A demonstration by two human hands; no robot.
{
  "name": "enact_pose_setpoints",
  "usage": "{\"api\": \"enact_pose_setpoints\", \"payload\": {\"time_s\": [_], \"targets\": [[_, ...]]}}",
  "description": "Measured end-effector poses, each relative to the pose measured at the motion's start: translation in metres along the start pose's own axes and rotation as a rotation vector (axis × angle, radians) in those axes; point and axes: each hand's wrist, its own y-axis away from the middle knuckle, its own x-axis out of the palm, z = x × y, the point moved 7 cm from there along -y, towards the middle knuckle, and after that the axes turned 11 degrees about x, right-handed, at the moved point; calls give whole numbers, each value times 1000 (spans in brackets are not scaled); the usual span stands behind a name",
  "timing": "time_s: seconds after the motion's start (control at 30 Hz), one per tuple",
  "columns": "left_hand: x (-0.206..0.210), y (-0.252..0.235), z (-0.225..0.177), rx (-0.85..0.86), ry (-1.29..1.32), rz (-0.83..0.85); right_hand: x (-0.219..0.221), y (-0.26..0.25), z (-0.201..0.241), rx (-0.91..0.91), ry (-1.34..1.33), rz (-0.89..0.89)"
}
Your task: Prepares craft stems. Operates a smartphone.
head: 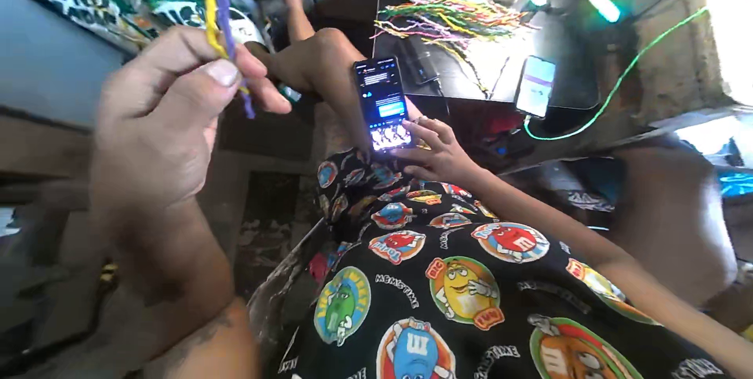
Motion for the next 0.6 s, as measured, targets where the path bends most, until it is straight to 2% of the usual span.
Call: {"api": "enact_pose_setpoints", "payload": {"time_s": [0.1,0.23,0.37,0.6], "targets": [[1,1,-3,3,-1,6,4,-6,4,-56,31,40],[0,2,0,-20,12,-19,12,-9,1,-26,86,167],[-2,1,1,-10,23,-30,7,-5,-2,-38,32,92],[-10,2,3,-1,-13,-55,-1,2,-9,80,-12,23]]}}
